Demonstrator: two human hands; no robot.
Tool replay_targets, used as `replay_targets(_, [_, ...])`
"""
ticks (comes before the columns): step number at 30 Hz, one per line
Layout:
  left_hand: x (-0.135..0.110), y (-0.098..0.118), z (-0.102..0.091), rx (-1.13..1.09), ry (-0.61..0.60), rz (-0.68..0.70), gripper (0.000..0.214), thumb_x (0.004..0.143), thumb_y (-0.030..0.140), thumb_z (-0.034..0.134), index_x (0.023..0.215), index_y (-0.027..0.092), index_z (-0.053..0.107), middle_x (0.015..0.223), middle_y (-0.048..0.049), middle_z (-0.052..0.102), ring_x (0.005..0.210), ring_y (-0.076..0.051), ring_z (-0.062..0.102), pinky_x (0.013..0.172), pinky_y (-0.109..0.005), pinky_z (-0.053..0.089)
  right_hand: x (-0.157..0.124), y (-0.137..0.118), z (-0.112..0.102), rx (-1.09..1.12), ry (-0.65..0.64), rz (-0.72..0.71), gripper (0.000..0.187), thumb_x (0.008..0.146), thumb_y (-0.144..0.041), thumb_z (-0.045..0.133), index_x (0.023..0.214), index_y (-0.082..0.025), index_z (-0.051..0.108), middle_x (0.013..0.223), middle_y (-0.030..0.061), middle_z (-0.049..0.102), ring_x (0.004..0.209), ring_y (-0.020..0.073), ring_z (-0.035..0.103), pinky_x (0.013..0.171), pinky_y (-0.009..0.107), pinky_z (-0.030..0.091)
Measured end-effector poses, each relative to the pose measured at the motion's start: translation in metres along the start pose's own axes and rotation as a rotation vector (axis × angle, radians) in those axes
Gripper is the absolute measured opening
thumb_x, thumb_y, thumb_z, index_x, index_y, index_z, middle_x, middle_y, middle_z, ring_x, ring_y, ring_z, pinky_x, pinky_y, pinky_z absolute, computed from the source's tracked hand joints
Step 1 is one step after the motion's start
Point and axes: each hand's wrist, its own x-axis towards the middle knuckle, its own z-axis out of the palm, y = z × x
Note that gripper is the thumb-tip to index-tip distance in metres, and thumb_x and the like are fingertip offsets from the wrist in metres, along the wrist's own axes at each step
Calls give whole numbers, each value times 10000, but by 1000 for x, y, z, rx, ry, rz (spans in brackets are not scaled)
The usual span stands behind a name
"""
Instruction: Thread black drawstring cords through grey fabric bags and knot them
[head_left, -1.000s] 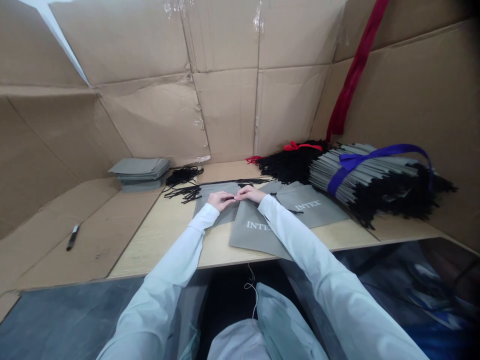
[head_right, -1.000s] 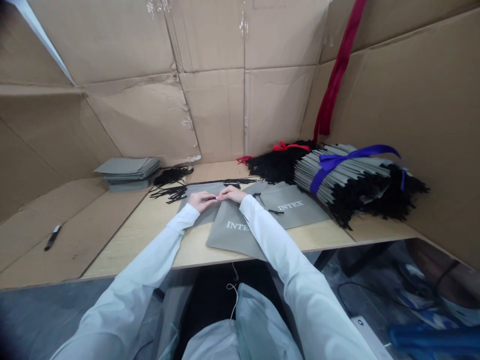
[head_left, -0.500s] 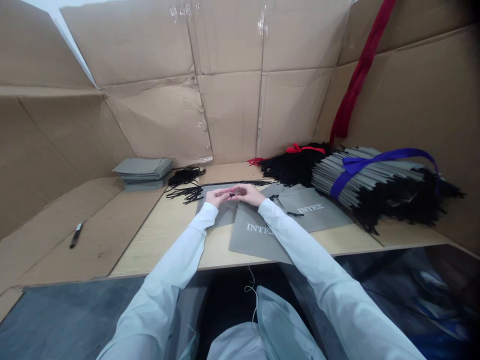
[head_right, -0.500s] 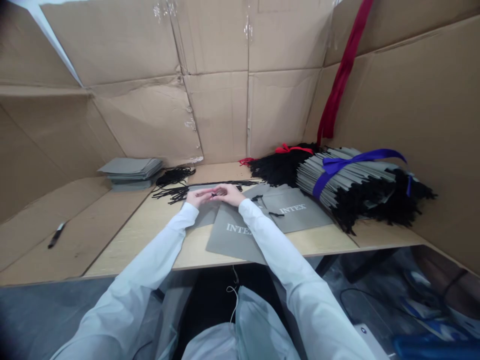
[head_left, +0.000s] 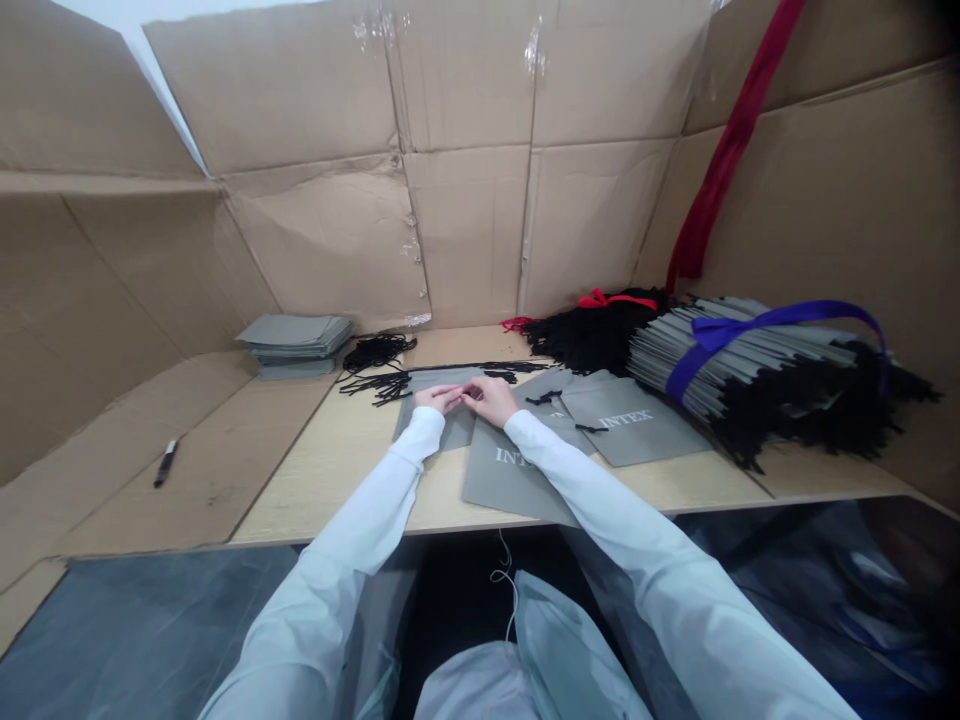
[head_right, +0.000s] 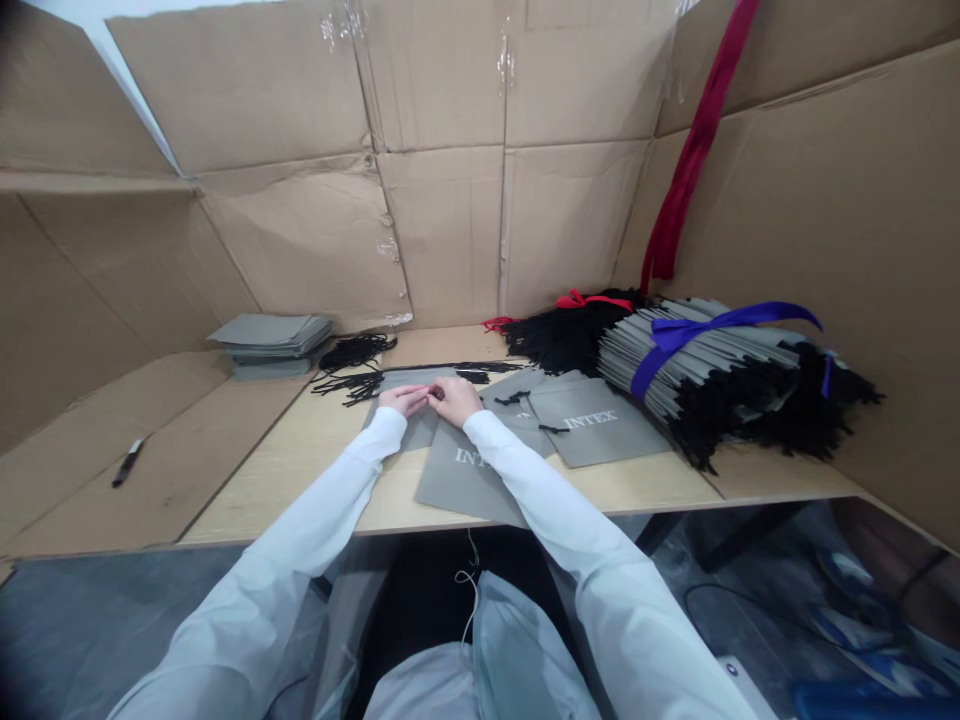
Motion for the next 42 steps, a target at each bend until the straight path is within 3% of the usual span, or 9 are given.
replay_targets(8, [-5,3,-8,76,-53,-71,246,491,88,681,716,85,582,659,-67,628,673,-140,592,770,-308,448,1,3,5,146,-68,54,174,681,-311,518,772,-171,565,704,17,603,635,104,539,630,205,385])
replay_targets(13, [-1,-2,-9,83,-80,-54,171,509,35,646,655,73,567,574,-56,610,580,-124,588,732,-290,468,1,6,5,39,-84,65,163,661,-331,538,686,-174,572,677,18,594,630,117,516,599,212,351])
replay_targets(19, [1,-1,-5,158,-16,-15,133,511,42,641,608,77,558,481,-22,568,453,-96,545,697,-314,479,3,6,0,-45,-85,1,144,660,-301,543,653,-158,553,639,17,532,629,114,462,581,203,317])
replay_targets(26, [1,8,-8,152,-41,-45,143,504,43,649,616,78,569,500,-30,574,485,-98,552,707,-303,481,2,8,-3,52,-78,-12,160,657,-310,557,729,-167,559,661,9,560,654,108,480,615,205,334])
replay_targets(29, [5,7,-12,134,-48,-28,165,489,59,664,627,81,576,559,-44,592,555,-116,571,728,-310,476,1,10,-4,140,-163,55,259,625,-344,584,815,-168,572,688,10,597,626,100,511,622,204,354])
replay_targets(32, [9,6,-14,165,-71,-17,195,495,123,671,668,89,587,608,-51,602,604,-130,577,739,-333,467,2,12,-6,84,-259,111,256,615,-395,576,716,-163,619,668,33,616,614,118,526,617,214,358])
replay_targets(38, [6,4,-12,512,-376,273,487,351,160,718,825,128,607,855,-66,618,821,-190,558,812,-343,414,3,14,-5,11,-268,60,205,642,-368,556,688,-191,648,674,33,630,626,132,535,618,217,355])
replay_targets(42, [2,1,-11,741,-351,336,363,394,249,706,732,138,638,751,-62,639,758,-195,574,801,-338,415,3,18,-6,-4,-257,66,213,649,-373,550,720,-200,653,699,38,632,654,138,536,625,211,358])
